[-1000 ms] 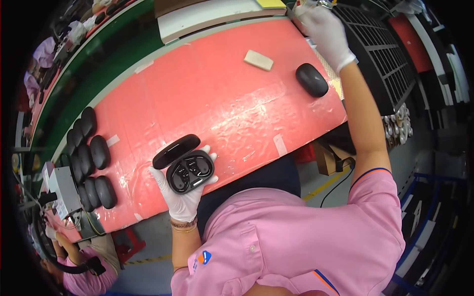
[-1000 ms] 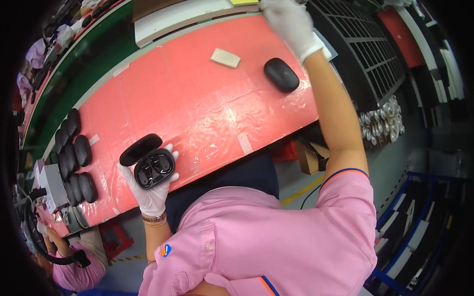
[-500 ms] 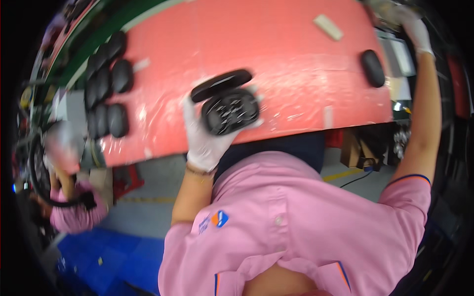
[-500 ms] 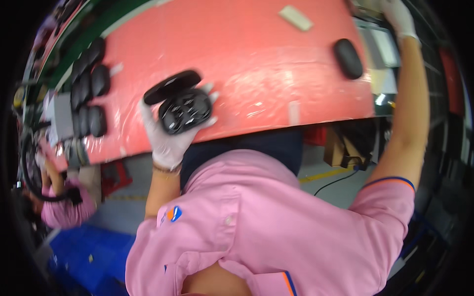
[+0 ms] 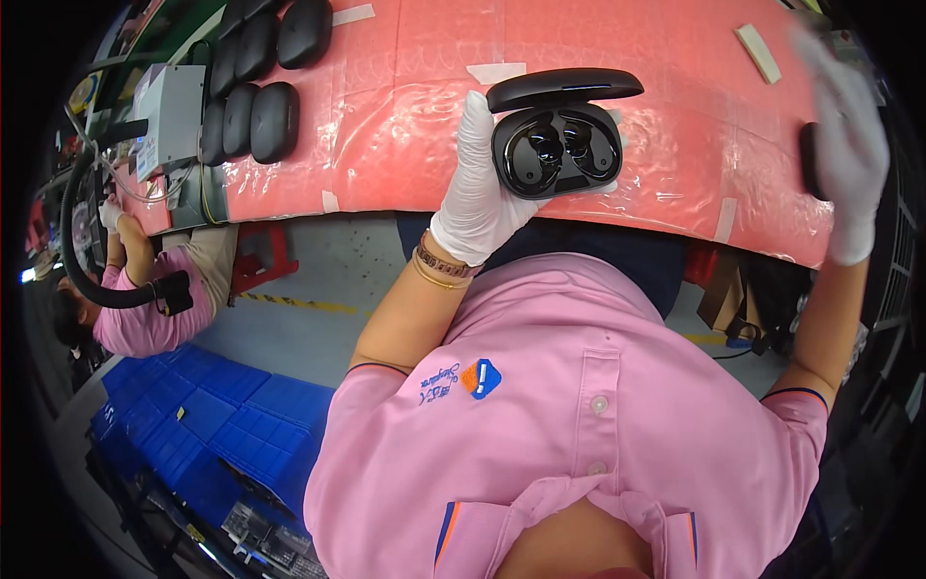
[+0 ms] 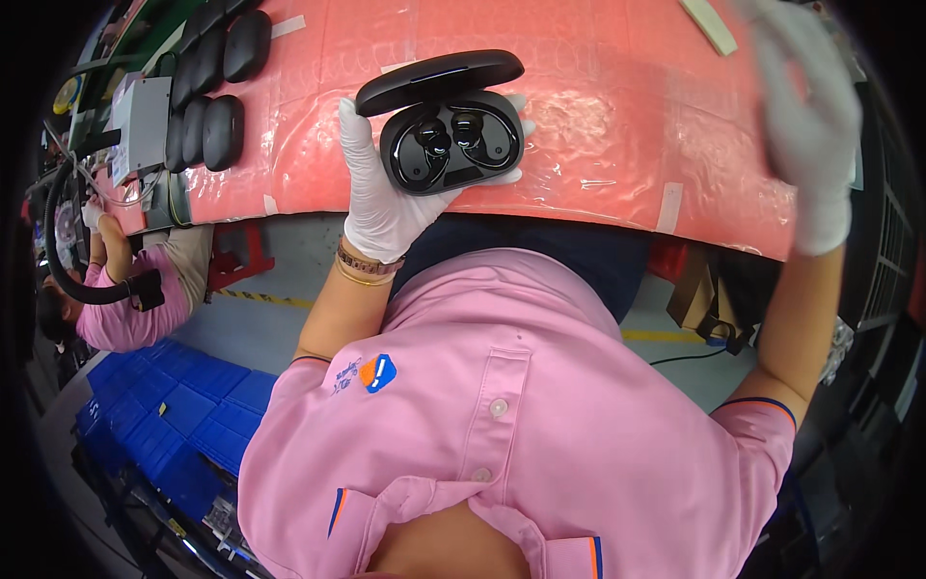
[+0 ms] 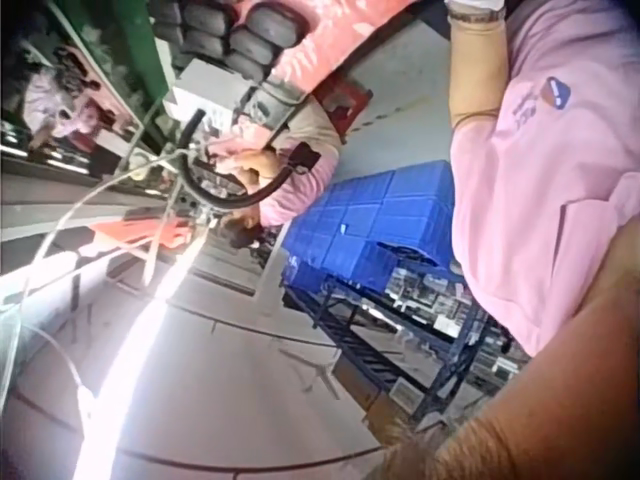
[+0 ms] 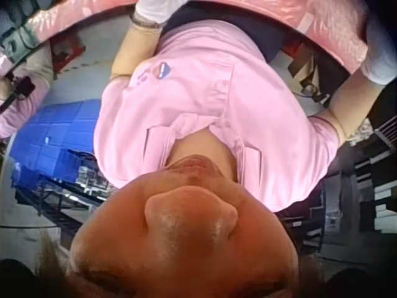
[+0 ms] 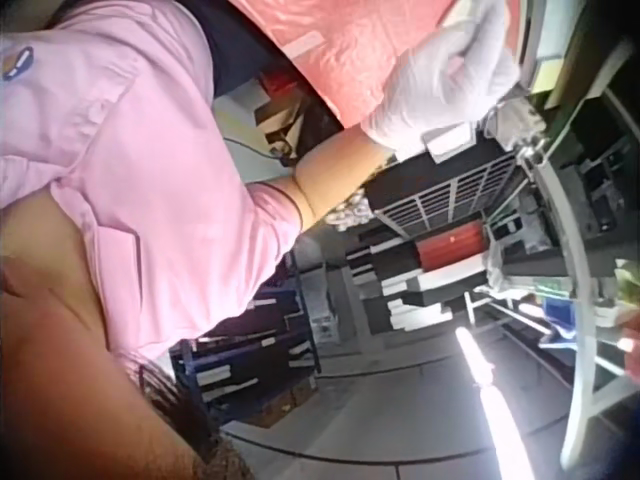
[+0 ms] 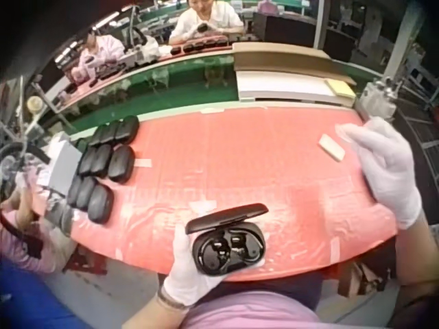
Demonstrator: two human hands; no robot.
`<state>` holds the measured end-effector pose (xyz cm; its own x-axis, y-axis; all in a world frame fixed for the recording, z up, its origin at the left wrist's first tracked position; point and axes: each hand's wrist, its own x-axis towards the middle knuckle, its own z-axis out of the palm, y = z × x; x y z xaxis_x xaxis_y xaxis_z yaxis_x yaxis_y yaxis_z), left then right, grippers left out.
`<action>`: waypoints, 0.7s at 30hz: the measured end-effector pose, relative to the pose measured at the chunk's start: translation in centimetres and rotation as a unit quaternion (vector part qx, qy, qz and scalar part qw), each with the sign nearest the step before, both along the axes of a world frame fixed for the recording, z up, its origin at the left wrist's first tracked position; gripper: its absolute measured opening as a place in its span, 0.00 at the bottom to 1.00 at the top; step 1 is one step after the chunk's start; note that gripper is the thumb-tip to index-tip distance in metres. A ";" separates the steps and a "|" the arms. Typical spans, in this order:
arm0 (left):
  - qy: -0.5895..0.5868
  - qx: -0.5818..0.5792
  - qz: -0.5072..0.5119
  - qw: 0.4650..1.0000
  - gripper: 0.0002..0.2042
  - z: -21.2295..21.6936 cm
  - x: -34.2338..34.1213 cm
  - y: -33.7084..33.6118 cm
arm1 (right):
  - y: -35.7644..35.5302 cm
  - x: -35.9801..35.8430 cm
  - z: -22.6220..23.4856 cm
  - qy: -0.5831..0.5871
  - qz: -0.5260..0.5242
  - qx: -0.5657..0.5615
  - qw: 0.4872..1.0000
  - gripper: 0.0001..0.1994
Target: Cleaning and inspecting wireless earbud charging cases with a wipe before sorting them into a tray.
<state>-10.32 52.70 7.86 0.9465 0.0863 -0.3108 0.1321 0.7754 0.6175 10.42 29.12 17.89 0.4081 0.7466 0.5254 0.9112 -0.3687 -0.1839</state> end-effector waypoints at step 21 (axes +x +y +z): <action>-0.010 0.027 -0.024 0.999 0.52 1.3 0.0 -0.4 | 6.0 -11.5 -5.1 0.057 0.054 -0.120 0.990 0.25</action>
